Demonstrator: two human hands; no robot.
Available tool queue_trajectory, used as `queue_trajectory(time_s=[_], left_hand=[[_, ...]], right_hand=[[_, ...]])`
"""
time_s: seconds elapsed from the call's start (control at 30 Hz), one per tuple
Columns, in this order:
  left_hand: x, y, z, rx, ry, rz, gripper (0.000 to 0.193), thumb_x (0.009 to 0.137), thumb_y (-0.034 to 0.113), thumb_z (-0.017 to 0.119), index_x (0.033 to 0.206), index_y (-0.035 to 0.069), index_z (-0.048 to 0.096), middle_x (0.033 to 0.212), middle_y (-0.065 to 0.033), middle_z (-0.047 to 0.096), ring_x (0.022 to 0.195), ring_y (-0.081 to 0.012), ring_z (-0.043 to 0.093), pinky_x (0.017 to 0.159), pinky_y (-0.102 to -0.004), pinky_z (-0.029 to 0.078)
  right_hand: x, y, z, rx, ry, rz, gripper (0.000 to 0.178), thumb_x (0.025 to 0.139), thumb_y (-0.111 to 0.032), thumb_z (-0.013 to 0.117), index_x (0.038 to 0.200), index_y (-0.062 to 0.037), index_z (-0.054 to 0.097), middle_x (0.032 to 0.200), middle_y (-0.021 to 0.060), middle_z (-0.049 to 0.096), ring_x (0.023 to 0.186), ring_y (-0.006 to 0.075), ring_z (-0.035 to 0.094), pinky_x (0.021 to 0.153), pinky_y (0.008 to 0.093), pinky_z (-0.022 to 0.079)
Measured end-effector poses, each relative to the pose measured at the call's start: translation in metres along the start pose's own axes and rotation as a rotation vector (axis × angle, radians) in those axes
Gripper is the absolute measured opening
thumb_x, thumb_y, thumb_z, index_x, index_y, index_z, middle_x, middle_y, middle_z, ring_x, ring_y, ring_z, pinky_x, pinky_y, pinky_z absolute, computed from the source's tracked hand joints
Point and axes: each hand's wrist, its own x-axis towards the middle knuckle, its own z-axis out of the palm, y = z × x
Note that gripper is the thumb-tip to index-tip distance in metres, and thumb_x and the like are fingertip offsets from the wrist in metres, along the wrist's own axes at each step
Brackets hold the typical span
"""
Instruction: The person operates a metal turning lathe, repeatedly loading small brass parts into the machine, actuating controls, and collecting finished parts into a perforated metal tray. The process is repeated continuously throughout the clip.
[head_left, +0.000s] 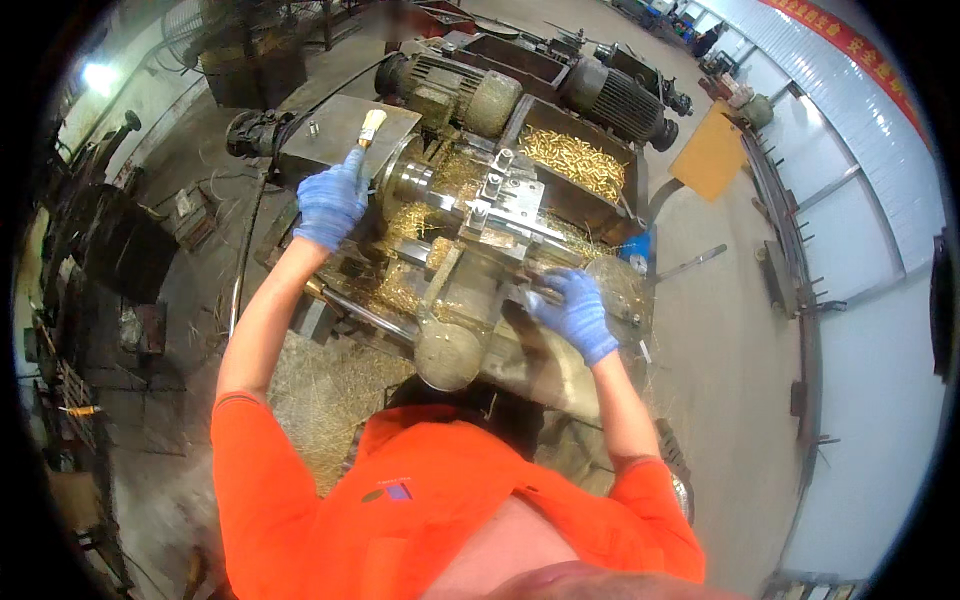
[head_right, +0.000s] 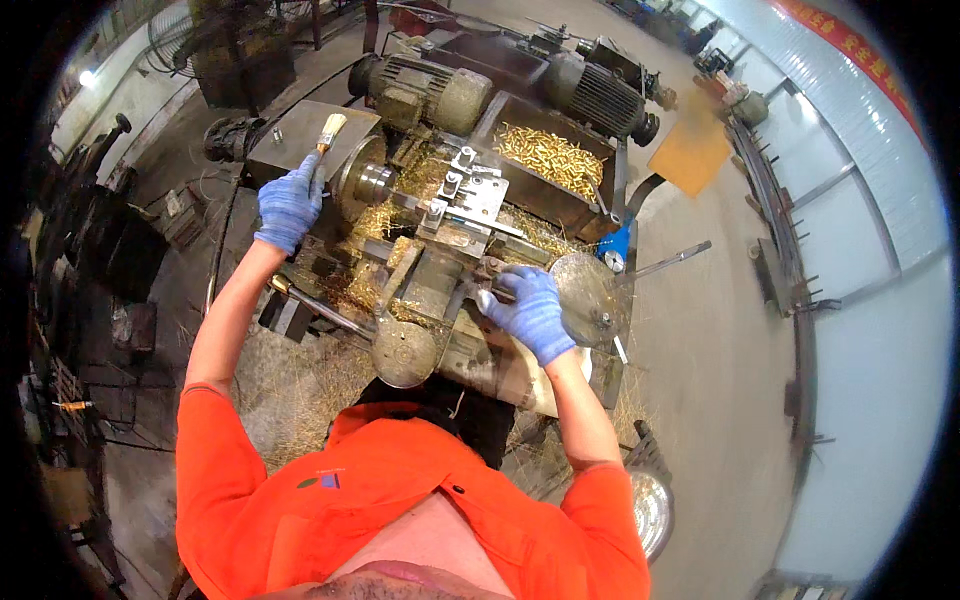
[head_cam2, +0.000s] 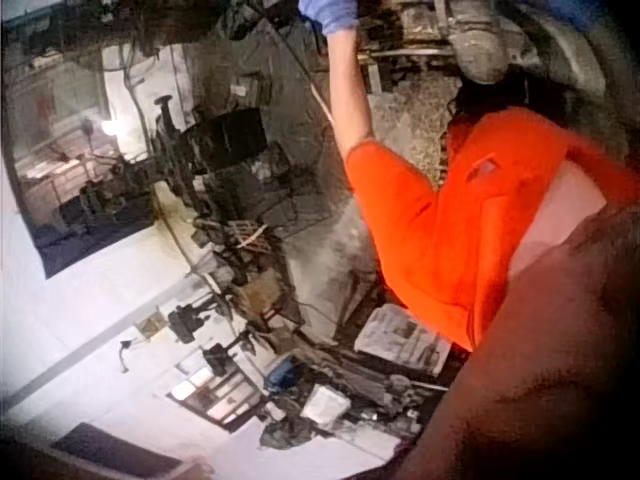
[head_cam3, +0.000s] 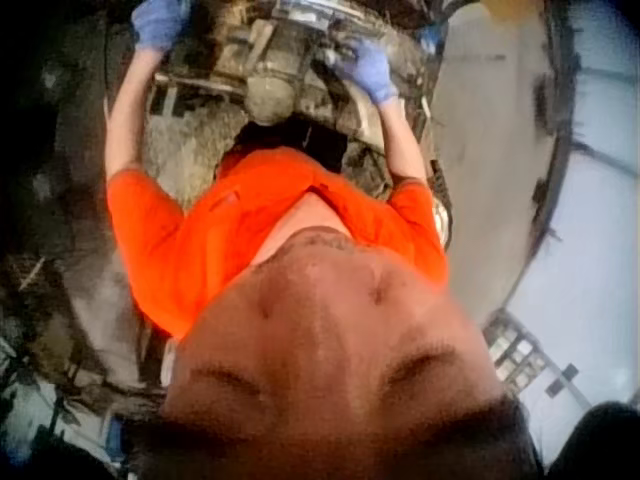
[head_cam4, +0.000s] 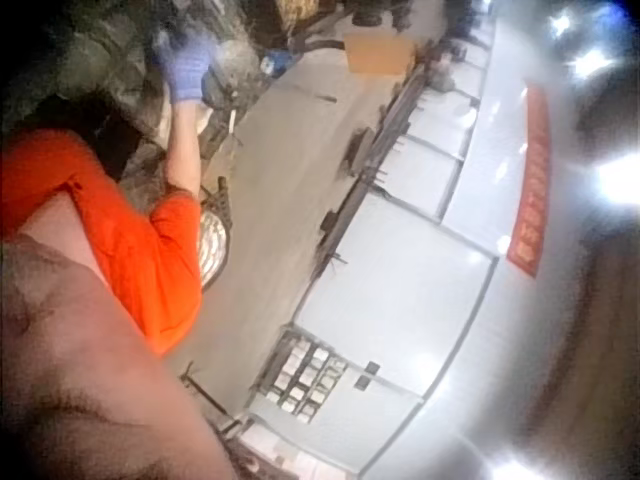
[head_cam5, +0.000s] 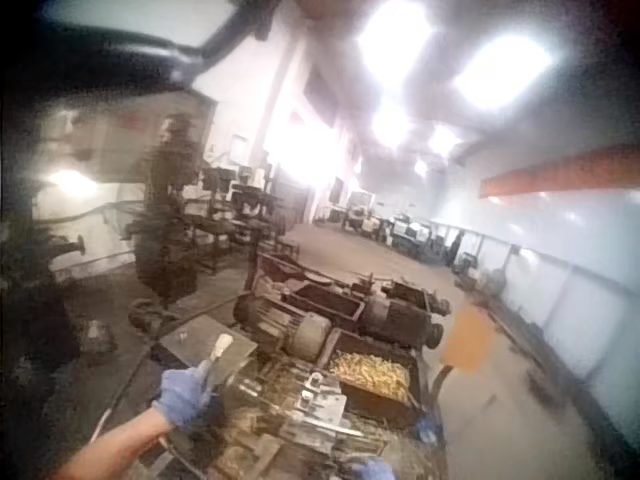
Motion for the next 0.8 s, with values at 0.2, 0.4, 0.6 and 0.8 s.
queue_trajectory(time_s=[0.2,0.4,0.6,0.8], left_hand=[[-0.001,0.061,0.014,-0.338,0.119,0.277,0.021,0.087,0.025,0.048,0.098,0.013,0.061,0.062,-0.0147,0.059,0.055,-0.0321,0.059,0.053,-0.044,0.046],[0.012,0.097,0.037,-0.203,-0.239,0.31,0.018,0.082,0.028,0.054,0.081,0.011,0.06,0.067,-0.0173,0.06,0.063,-0.0353,0.058,0.06,-0.0457,0.046],[0.032,0.086,0.042,-0.105,-0.331,0.447,0.018,0.082,0.027,0.053,0.081,0.011,0.06,0.067,-0.0171,0.06,0.064,-0.0367,0.058,0.06,-0.0468,0.046],[0.076,0.102,0.033,-0.286,0.0,0.302,0.017,0.082,0.028,0.054,0.083,0.012,0.06,0.069,-0.0182,0.06,0.064,-0.0371,0.058,0.057,-0.0467,0.045]], right_hand=[[-0.033,0.019,-0.016,0.122,-0.034,0.05,0.037,0.07,-0.038,0.07,0.085,-0.004,0.067,0.085,0.0148,0.063,0.081,0.0325,0.058,0.075,0.0396,0.045],[-0.052,0.027,-0.016,0.137,0.039,0.083,0.035,0.07,-0.037,0.07,0.08,-0.0037,0.067,0.083,0.0142,0.064,0.08,0.0318,0.059,0.075,0.0392,0.046],[-0.071,0.039,-0.016,0.136,0.088,0.072,0.032,0.071,-0.034,0.07,0.077,-0.0031,0.066,0.08,0.0131,0.064,0.076,0.0309,0.06,0.072,0.0378,0.047],[-0.081,0.034,-0.02,0.158,0.088,0.117,0.032,0.071,-0.034,0.069,0.075,-0.0025,0.065,0.076,0.0135,0.063,0.072,0.0315,0.059,0.069,0.0384,0.046]])
